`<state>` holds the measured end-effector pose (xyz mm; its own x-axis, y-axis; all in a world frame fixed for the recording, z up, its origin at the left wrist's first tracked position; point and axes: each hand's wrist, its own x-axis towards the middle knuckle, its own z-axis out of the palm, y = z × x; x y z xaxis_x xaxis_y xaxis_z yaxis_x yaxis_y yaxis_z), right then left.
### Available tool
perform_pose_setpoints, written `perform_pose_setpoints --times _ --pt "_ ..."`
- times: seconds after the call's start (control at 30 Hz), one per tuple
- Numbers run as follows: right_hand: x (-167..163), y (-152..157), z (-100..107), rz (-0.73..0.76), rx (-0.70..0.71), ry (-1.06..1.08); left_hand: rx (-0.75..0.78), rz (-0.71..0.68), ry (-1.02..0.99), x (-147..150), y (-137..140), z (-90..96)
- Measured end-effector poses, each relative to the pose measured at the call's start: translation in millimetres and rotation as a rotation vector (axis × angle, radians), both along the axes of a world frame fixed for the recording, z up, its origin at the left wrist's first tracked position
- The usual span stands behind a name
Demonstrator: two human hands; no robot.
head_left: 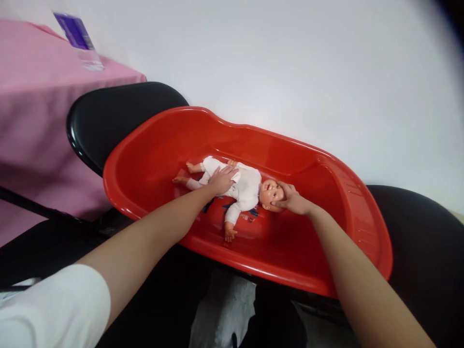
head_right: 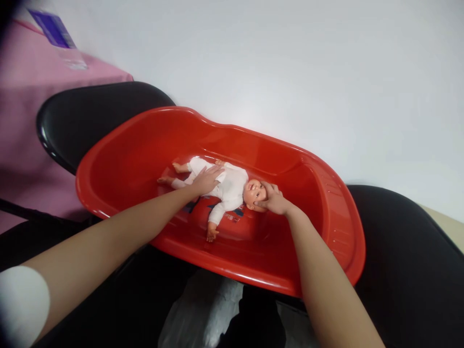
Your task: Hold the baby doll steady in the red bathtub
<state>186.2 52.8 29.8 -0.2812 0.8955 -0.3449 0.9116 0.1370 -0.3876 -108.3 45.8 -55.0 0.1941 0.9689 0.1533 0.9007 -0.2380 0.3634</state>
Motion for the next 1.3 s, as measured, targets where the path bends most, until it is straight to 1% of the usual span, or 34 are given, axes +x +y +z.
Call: perform_pose_setpoints --times 0.43,0.67,1.0,1.3 --pt "3.3 2.4 -3.5 0.021 0.014 0.02 -0.008 0.018 -0.014 -0.9 0.0 0.0" --pt "2.0 0.2 -1.8 0.015 0.019 0.015 -0.03 0.014 -0.037 -1.7 3.2 -0.6" --pt "1.7 0.1 -1.9 0.015 0.019 -0.004 -0.003 0.018 -0.036 -1.9 2.8 -1.0" --pt "8.0 6.2 -9.3 0.067 0.048 -0.012 -0.017 0.026 -0.043 -0.2 3.4 0.0"
